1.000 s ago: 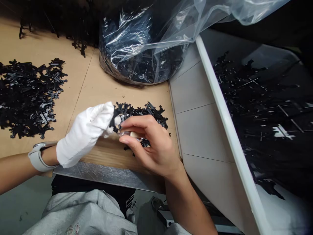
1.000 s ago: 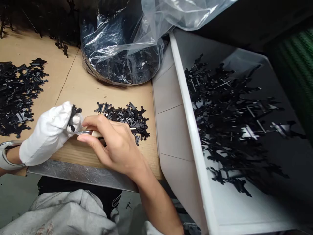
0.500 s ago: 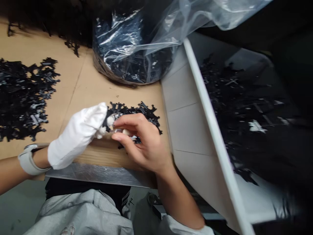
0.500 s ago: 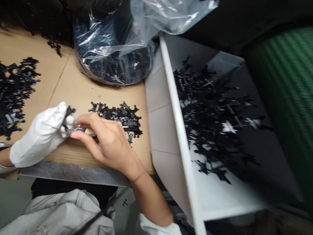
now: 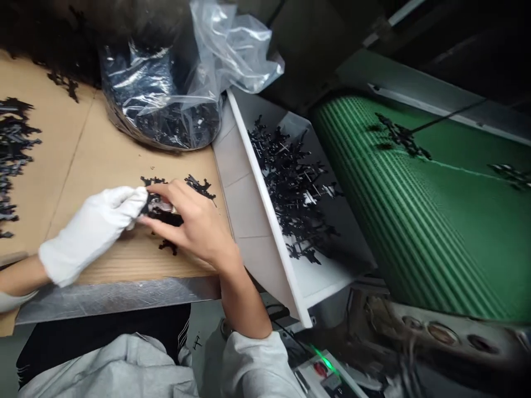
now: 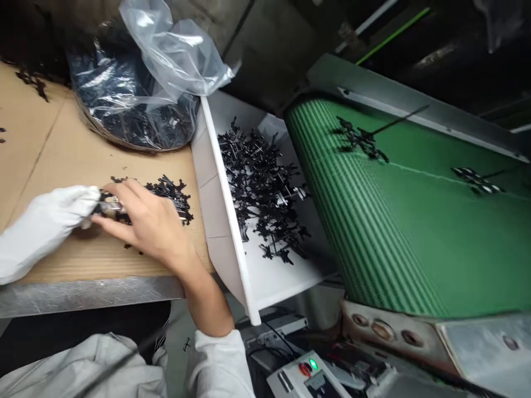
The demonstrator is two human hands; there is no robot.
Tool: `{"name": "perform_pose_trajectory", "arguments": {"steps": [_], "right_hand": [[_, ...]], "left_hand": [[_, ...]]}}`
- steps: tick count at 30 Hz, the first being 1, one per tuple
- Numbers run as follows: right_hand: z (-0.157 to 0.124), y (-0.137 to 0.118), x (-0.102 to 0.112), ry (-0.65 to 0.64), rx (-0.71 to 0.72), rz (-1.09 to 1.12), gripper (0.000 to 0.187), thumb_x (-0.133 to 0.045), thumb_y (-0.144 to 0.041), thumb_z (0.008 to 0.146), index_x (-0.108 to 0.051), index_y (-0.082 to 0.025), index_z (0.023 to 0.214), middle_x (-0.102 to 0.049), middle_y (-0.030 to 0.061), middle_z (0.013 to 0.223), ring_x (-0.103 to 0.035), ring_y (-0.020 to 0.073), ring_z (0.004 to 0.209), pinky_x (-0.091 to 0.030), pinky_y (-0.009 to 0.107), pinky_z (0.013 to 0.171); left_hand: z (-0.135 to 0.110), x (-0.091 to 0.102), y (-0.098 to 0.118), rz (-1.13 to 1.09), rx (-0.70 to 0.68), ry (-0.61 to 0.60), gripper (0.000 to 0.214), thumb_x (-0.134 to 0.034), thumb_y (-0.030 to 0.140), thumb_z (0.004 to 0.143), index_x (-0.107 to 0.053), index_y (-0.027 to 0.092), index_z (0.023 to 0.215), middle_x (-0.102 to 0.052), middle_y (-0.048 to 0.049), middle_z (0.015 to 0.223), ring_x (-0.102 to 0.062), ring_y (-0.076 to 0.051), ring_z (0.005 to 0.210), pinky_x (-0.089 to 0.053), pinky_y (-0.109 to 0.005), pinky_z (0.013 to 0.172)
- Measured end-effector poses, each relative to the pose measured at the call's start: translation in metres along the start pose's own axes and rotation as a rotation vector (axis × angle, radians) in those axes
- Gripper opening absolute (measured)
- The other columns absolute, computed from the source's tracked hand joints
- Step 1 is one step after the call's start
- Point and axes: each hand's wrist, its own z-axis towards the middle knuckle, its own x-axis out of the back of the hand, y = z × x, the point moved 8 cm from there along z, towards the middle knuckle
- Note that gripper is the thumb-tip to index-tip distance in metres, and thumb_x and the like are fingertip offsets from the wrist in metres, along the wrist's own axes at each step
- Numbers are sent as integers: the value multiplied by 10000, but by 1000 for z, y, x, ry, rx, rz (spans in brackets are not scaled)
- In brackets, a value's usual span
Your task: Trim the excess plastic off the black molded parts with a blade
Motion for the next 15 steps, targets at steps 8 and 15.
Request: {"name": "perform_pose_trajectory", "arguments": {"steps": [8, 15], "right_hand": [[-8, 64, 9, -131, -249, -269, 431, -585, -396, 1013, -683, -96, 1306, -747, 202, 1006, -752, 400, 880, -592, 564, 775], [68, -6, -12, -178, -47, -271, 317, -583, -287, 1020, -671, -140, 1286, -733, 166, 1121, -729, 309, 991, -576, 452, 884]], "left_hand": [[8, -7, 1, 306, -181, -1, 319, -384, 236, 1076, -684, 154, 1004, -781, -90, 959, -771, -215, 911, -619, -339, 850], [19, -27, -4, 379, -343, -23, 238, -665, 297, 1019, -686, 144, 1200, -733, -89, 1177, -730, -222, 1014, -644, -433, 903]]}}
